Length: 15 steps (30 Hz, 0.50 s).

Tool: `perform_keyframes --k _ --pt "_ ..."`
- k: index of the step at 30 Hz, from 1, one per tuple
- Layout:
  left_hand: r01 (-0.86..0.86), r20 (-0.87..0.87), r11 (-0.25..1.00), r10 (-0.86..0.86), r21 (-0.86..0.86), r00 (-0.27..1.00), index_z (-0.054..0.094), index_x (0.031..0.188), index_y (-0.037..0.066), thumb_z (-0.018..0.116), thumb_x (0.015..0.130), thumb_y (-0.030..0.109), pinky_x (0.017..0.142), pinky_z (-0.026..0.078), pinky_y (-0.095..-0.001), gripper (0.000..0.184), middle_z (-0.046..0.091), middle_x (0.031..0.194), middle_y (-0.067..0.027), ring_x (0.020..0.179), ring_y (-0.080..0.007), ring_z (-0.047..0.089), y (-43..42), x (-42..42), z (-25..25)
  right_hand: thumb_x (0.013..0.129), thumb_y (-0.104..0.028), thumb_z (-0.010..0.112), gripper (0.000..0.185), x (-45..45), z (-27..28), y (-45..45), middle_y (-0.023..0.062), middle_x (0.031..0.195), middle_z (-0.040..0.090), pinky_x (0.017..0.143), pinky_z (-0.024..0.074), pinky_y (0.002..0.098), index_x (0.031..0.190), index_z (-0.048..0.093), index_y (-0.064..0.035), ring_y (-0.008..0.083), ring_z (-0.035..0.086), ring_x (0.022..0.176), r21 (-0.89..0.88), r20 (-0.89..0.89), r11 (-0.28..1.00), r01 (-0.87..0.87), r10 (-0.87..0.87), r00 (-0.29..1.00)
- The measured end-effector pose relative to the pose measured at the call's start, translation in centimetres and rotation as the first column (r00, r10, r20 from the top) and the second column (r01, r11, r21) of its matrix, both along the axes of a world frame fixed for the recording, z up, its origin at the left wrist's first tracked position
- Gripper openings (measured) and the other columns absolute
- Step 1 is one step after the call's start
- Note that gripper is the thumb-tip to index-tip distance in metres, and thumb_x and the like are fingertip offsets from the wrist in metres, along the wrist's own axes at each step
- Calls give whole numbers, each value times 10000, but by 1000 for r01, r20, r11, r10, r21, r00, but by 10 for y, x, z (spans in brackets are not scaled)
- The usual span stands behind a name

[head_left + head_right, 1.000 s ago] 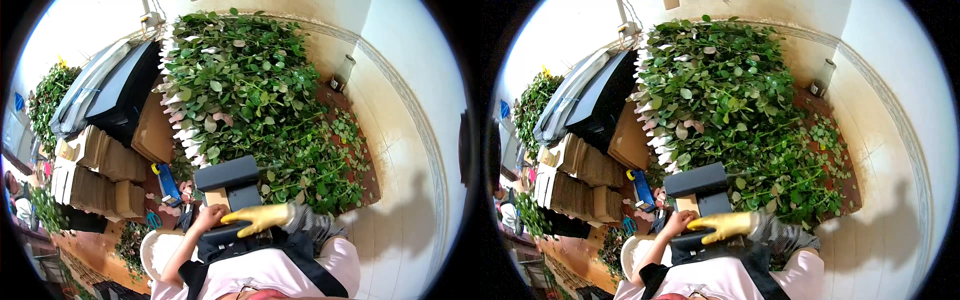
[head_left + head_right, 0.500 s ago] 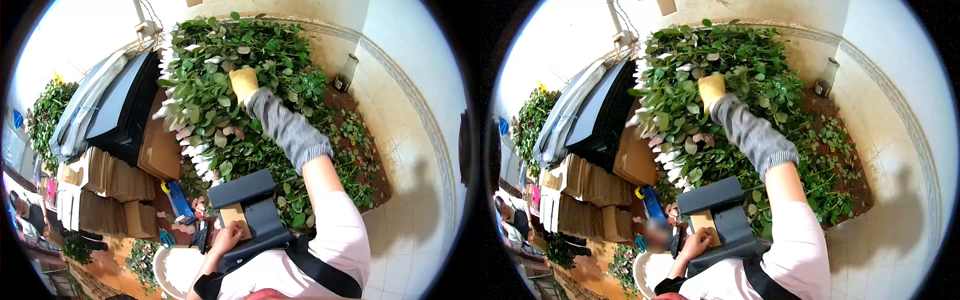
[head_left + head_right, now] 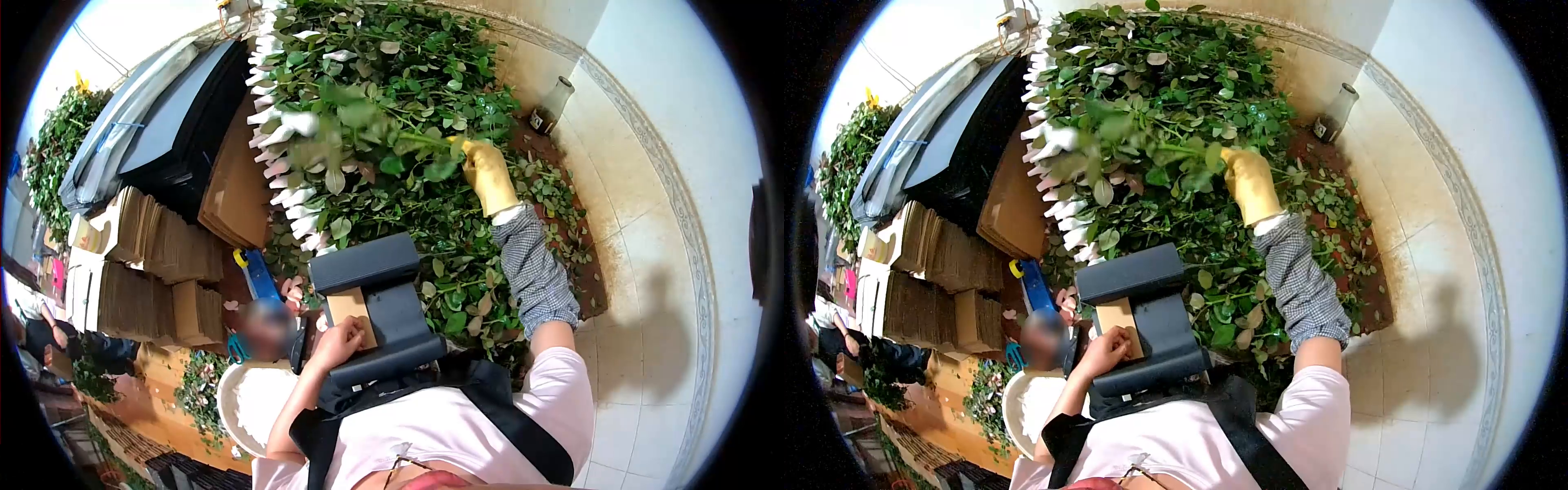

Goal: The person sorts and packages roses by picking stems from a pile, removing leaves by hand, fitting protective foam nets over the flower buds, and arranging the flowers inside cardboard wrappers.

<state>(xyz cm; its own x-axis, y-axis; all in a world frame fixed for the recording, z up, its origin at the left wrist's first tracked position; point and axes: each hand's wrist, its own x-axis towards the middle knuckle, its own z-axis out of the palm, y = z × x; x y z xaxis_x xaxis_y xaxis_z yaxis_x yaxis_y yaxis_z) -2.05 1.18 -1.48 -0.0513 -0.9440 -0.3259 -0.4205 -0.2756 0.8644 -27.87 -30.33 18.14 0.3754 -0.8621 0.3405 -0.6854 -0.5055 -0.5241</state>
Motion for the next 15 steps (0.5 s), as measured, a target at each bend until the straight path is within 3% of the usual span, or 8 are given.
perform_keyframes --k 2,4,8,9,10,12,14,15 --pt "-11 -25 1000 11 4 1000 569 1094 -14 621 962 145 672 552 -306 213 725 801 -135 753 -192 741 1 -1 1 786 148 546 539 15 13 8 188 998 689 783 528 327 1263 659 -78 254 667 869 186 229 982 2 -46 972" --pt "-21 -50 1000 20 -18 999 568 1097 -11 619 963 142 672 553 -304 210 723 796 -133 759 -191 742 2 0 -5 852 47 512 429 37 1 -19 230 1028 685 783 528 378 1250 647 -43 299 684 901 -193 148 980 -41 70 986" --pt "-2 9 1000 3 -22 1000 581 1069 14 612 973 157 663 548 -295 175 724 782 -102 726 -182 731 2 -1 3 863 -23 561 377 114 0 -92 208 995 701 772 548 410 1216 676 -82 336 694 888 -317 -5 946 73 -79 997" --pt "15 46 1000 -14 -16 999 586 1050 19 608 978 159 658 545 -292 159 729 783 -95 732 -178 732 0 -3 18 867 -59 576 344 137 2 -108 173 977 720 787 555 402 1190 691 -95 329 700 906 -317 -209 946 70 -141 968" --pt "7 -2 1000 -7 -13 1000 586 1035 19 606 980 160 653 542 -291 153 729 780 -88 727 -176 731 0 0 4 790 -183 702 324 161 -12 -133 114 954 745 783 571 396 1099 724 -87 290 718 908 -242 -287 964 113 -183 940" --pt "13 -1 1000 -13 -6 1000 587 1033 18 605 980 165 653 542 -295 157 729 779 -90 723 -179 732 -1 0 6 665 -274 803 382 193 -2 -125 68 967 757 741 582 390 1003 753 -103 247 730 912 -97 -662 983 154 -179 727" --pt "50 46 999 -50 3 998 593 1035 20 605 979 169 659 544 -298 159 732 783 -93 722 -182 733 -3 1 13 557 -271 857 404 202 7 -101 41 950 758 697 584 376 922 759 -129 219 734 906 -215 -644 966 142 -249 723" --pt "37 49 999 -36 -13 998 595 1036 20 606 977 171 664 546 -301 162 734 788 -96 726 -184 734 -3 1 10 571 -235 848 364 199 2 -108 31 960 757 692 579 364 909 749 -149 216 734 916 -182 -672 977 112 -206 712"
